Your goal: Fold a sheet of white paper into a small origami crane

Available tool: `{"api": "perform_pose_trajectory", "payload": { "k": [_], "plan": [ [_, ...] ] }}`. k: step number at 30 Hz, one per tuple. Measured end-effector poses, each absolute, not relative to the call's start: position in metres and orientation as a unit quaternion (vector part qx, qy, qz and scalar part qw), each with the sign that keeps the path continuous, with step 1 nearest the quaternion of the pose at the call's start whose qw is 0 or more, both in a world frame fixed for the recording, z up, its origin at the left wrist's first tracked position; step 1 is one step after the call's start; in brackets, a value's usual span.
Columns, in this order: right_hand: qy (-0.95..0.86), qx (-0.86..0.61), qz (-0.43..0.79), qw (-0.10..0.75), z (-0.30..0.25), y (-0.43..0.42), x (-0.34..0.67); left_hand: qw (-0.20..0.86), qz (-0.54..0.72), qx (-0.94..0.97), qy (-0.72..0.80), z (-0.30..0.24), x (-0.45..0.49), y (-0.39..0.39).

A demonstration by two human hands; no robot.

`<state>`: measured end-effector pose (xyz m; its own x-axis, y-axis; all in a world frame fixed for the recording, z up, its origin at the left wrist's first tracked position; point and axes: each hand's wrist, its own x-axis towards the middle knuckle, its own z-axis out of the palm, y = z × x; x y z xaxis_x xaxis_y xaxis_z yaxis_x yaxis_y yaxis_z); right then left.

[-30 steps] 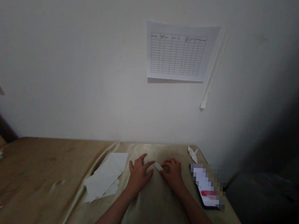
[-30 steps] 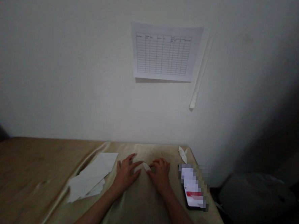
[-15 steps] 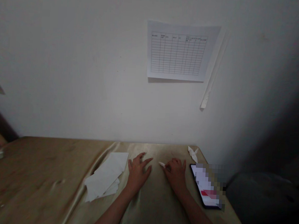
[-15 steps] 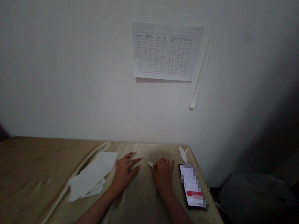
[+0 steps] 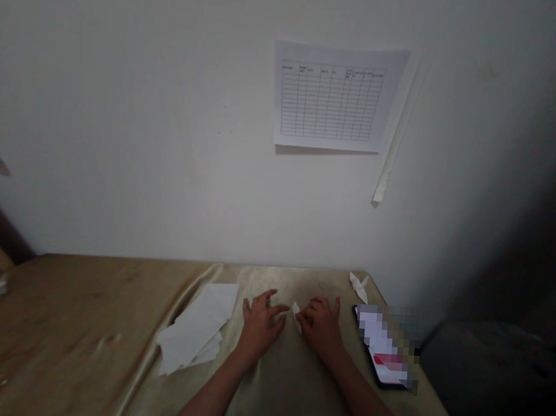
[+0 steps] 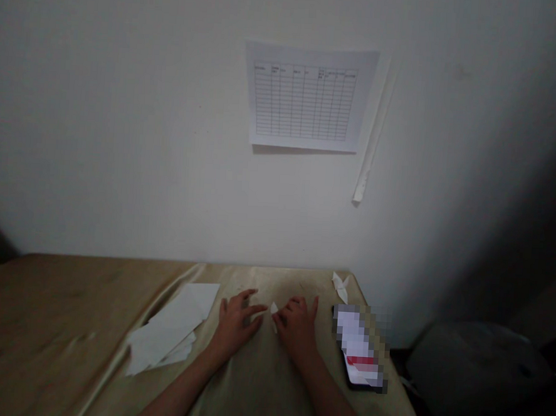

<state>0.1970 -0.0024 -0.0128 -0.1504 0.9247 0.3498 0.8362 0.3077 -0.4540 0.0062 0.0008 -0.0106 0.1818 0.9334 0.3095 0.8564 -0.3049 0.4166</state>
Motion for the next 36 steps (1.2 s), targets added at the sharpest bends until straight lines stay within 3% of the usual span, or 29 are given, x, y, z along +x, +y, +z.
{"api": "perform_pose_trajectory", "payload": {
  "k": [12,23,36],
  "plan": [
    [-0.701,-0.623,0.146,0.313,-0.027,0.008,0.197,0.070,0.221,0.797,0.558,-0.007,0.012,0.001],
    [-0.682,-0.665,0.123,0.277,-0.027,0.011,0.200,0.120,0.211,0.762,0.601,-0.007,0.022,0.021],
    [-0.671,-0.661,0.132,0.309,-0.033,0.013,0.199,0.147,0.237,0.738,0.614,-0.011,0.025,0.018]
  ]
}}
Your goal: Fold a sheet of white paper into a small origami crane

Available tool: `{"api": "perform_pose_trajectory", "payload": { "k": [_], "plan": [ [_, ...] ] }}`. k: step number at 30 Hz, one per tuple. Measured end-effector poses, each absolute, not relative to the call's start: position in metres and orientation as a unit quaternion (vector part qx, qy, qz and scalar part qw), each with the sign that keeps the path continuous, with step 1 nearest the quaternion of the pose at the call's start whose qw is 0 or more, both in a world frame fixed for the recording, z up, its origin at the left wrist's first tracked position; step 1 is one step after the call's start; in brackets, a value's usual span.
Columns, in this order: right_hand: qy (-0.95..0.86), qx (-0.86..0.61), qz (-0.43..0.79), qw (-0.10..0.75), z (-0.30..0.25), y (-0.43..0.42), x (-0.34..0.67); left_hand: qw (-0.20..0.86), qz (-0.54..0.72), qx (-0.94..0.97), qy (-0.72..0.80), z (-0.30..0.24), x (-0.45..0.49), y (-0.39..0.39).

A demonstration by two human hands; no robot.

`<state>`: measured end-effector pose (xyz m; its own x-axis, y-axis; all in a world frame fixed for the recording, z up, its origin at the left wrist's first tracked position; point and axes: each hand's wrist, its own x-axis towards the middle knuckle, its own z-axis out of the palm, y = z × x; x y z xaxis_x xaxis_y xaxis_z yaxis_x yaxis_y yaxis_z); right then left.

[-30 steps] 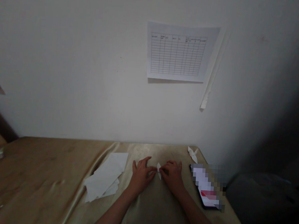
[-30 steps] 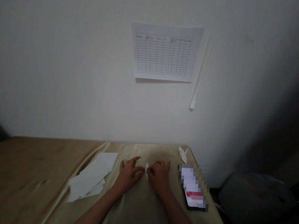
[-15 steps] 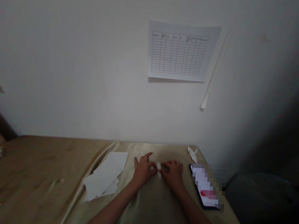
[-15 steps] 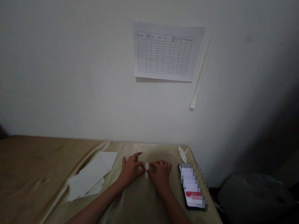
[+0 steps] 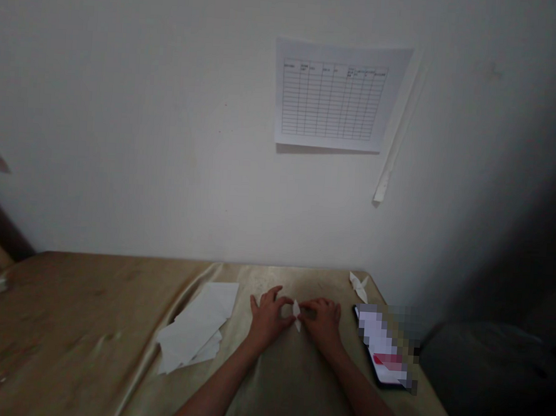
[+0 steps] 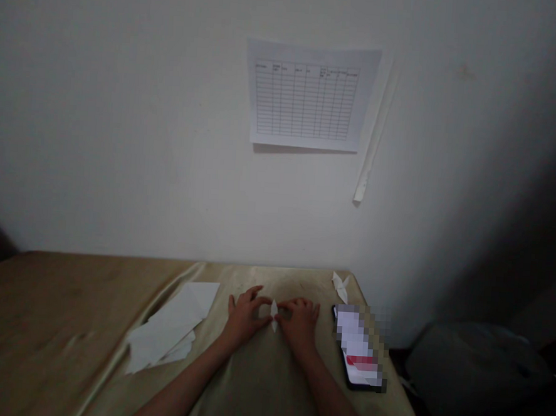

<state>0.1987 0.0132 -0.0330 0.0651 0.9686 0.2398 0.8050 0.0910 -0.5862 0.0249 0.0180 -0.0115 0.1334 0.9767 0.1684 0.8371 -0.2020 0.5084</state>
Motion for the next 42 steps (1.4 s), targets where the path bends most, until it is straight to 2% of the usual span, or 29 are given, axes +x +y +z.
{"api": "perform_pose_trajectory", "payload": {
  "k": [18,26,32,42],
  "plan": [
    [-0.676,-0.659,0.140,0.299,-0.030,0.014,0.199,0.168,0.249,0.729,0.615,-0.010,0.027,0.018],
    [-0.695,-0.620,0.164,0.325,-0.025,0.014,0.201,0.162,0.258,0.738,0.602,-0.013,0.026,0.018],
    [-0.755,-0.536,0.146,0.348,-0.021,0.013,0.206,0.145,0.261,0.747,0.595,-0.014,0.026,0.016],
    [-0.794,-0.511,0.132,0.302,-0.020,0.018,0.213,0.128,0.260,0.752,0.592,-0.011,0.027,0.013]
  ]
}}
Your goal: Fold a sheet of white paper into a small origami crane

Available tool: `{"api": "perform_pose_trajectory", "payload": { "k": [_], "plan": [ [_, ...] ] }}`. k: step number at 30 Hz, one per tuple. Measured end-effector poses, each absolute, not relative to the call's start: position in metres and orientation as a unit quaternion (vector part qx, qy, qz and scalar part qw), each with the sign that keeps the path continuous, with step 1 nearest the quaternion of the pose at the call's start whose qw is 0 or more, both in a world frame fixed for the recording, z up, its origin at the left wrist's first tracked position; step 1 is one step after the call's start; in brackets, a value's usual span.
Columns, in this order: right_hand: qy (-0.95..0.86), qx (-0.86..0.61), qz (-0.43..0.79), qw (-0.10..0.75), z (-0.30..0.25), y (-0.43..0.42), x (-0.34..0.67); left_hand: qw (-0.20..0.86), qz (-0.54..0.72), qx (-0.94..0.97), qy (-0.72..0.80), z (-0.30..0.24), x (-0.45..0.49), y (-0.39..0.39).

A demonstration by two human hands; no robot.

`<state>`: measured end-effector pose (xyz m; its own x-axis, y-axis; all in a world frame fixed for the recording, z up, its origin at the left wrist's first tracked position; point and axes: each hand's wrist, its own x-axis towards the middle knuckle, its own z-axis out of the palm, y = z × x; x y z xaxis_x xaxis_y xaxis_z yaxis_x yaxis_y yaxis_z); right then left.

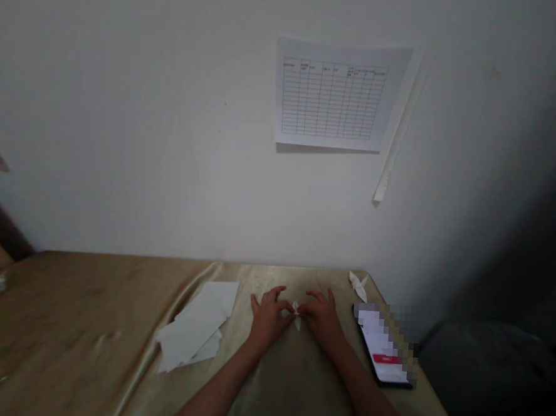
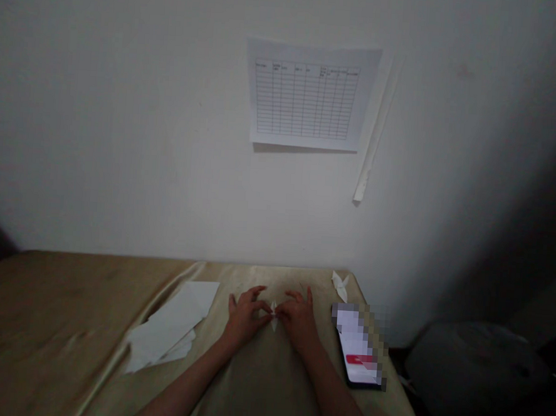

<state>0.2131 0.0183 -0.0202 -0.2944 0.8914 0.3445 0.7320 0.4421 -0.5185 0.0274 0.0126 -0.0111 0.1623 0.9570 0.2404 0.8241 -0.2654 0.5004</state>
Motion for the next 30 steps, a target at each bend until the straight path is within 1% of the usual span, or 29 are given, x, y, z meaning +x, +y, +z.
{"api": "perform_pose_trajectory", "payload": {
  "k": [8,16,21,30],
  "plan": [
    [-0.804,-0.508,0.116,0.287,-0.013,0.013,0.212,0.097,0.244,0.772,0.579,-0.009,0.026,0.012],
    [-0.818,-0.500,0.089,0.270,-0.017,0.015,0.213,0.033,0.241,0.808,0.537,-0.003,0.024,0.007],
    [-0.826,-0.494,0.072,0.262,-0.016,0.013,0.212,0.031,0.235,0.810,0.537,-0.002,0.024,0.007],
    [-0.809,-0.515,0.086,0.271,-0.014,0.012,0.213,0.025,0.232,0.809,0.540,-0.001,0.025,0.006]
  ]
}}
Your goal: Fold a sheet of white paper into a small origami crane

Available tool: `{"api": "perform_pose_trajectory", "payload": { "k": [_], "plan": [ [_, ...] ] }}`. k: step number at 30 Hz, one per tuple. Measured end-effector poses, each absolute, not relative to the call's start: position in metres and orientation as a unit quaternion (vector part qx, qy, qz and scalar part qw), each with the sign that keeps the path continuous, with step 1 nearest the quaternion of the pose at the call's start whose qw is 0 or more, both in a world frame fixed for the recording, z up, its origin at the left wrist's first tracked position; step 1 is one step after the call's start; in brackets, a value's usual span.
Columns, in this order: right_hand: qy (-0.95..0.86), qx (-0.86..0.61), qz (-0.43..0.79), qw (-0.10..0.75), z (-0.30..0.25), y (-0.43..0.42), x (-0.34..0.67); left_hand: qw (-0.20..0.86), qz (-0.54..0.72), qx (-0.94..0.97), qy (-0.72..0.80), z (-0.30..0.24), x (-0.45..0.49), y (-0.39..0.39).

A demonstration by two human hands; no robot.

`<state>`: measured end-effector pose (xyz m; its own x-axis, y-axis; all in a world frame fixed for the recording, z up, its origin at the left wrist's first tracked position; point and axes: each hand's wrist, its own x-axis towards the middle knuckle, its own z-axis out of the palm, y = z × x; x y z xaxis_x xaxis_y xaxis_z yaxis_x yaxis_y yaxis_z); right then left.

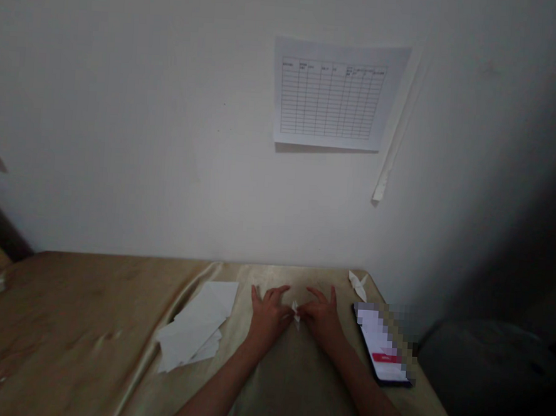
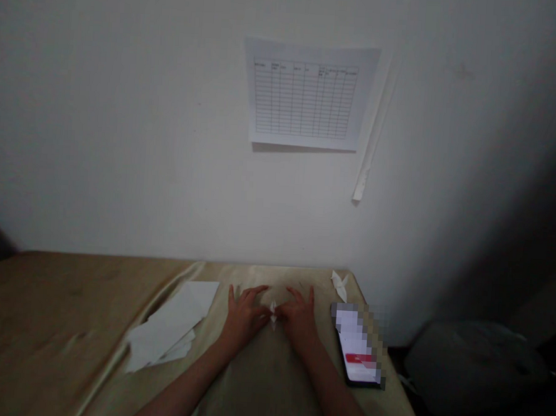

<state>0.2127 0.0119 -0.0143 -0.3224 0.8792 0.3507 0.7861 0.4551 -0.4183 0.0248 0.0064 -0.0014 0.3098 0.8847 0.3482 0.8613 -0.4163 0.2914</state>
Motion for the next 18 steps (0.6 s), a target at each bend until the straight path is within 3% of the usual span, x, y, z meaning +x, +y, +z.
{"api": "perform_pose_trajectory", "payload": {
  "k": [18],
  "plan": [
    [-0.815,-0.520,0.103,0.235,-0.0058,0.0117,0.2154,0.018,0.216,0.835,0.506,-0.0011,0.0224,0.0070]
  ]
}}
